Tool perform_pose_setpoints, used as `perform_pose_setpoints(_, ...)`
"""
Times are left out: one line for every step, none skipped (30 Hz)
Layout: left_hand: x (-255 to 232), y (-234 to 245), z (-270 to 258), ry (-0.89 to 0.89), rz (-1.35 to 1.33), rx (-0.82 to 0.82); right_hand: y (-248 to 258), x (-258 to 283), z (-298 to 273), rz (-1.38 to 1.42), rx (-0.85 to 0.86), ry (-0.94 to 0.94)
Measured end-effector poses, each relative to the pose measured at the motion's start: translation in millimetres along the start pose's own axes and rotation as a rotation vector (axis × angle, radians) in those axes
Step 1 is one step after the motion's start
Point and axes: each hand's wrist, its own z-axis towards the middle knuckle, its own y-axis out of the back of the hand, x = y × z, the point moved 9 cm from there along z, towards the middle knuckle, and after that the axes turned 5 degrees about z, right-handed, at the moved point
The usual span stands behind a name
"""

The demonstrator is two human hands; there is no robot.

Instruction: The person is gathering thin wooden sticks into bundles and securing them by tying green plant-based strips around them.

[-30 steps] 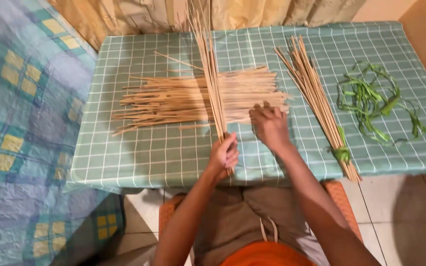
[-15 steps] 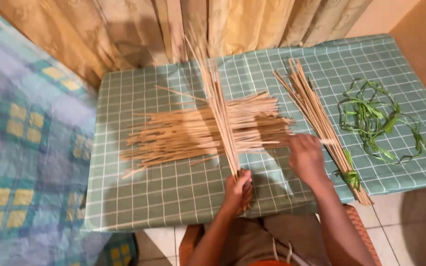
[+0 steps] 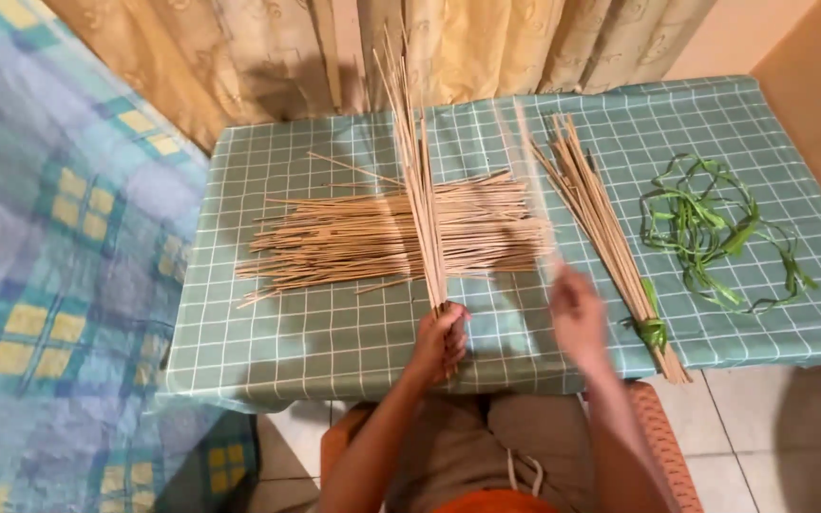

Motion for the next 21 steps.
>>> perform_pose_setpoints(-1.5,-1.8,-0.6,-0.012,-0.003,-0.004,-14.6,15.1,-5.8,0.003,0.008,0.010)
perform_pose_setpoints(-4.6,-2.0,-0.8,-0.042,0.034,-0.015,-35.2,22.4,-12.5,0.182,0.070,-0.067)
perform_pose_setpoints(-3.7,0.7,-6.6,-0.063,0.069,-0.035,-57.4,29.2,-26.2,0.358,0.136,-0.158)
perform_pose_setpoints(-8.3,-8.8,-9.8,-0.066,0.063,-0.047,-72.1,16.1,-32.4,0.358,0.150,-0.161)
perform_pose_setpoints(-14.1,-15.3,-13.8,-0.079,0.070,-0.087,-88.7,1.1,-40.4,0.419,0.171,-0.199)
perform_pose_setpoints(-20.7,-21.3,-18.1,-0.092,0.076,-0.128,-105.9,-13.2,-49.2,0.480,0.192,-0.237)
perform_pose_setpoints(-25.7,-28.3,-22.5,-0.100,0.074,-0.136,-115.6,-22.9,-53.2,0.483,0.202,-0.235)
perform_pose_setpoints(-33.5,-34.5,-27.5,-0.130,0.108,-0.153,-120.5,-30.5,-55.9,0.376,0.169,-0.190)
perform_pose_setpoints(-41.2,-39.2,-33.9,-0.158,0.145,-0.172,-126.9,-37.5,-61.1,0.273,0.134,-0.146)
perform_pose_setpoints(-29.4,-25.8,-24.7,-0.162,0.146,-0.180,-128.2,-30.3,-62.2,0.279,0.142,-0.146)
perform_pose_setpoints(-18.5,-14.0,-14.8,-0.180,0.148,-0.179,-123.5,-23.6,-62.5,0.116,0.107,-0.133)
perform_pose_setpoints(-7.7,-1.8,-4.8,-0.198,0.149,-0.177,-119.3,-16.3,-62.8,-0.047,0.071,-0.120)
perform_pose_setpoints(-10.3,-6.8,-8.2,-0.198,0.149,-0.177,-118.7,-20.3,-61.6,-0.047,0.071,-0.120)
perform_pose_setpoints(-12.8,-12.8,-11.4,-0.198,0.153,-0.160,-117.0,-20.7,-60.3,-0.056,0.054,-0.078)
perform_pose_setpoints(-14.0,-17.3,-16.6,-0.195,0.157,-0.144,-115.9,-21.5,-61.7,-0.066,0.036,-0.040)
perform_pose_setpoints(-15.6,-19.6,-17.6,-0.191,0.157,-0.144,-116.4,-22.4,-64.4,-0.066,0.036,-0.043)
perform_pose_setpoints(-18.0,-22.4,-17.5,-0.197,0.213,-0.165,-111.5,-11.9,-65.8,-0.041,-0.011,0.084)
perform_pose_setpoints(-20.4,-25.6,-17.4,-0.203,0.269,-0.186,-106.0,-1.7,-68.7,-0.015,-0.057,0.211)
perform_pose_setpoints(-13.3,-17.4,-12.5,-0.198,0.270,-0.180,-104.9,1.5,-72.0,-0.019,-0.063,0.208)
perform_pose_setpoints(-6.1,-9.3,-7.7,-0.186,0.315,-0.179,-102.3,11.3,-76.7,0.001,-0.083,0.276)
perform_pose_setpoints(-1.9,-1.8,-1.0,-0.178,0.363,-0.176,-100.6,22.2,-79.5,0.022,-0.105,0.348)
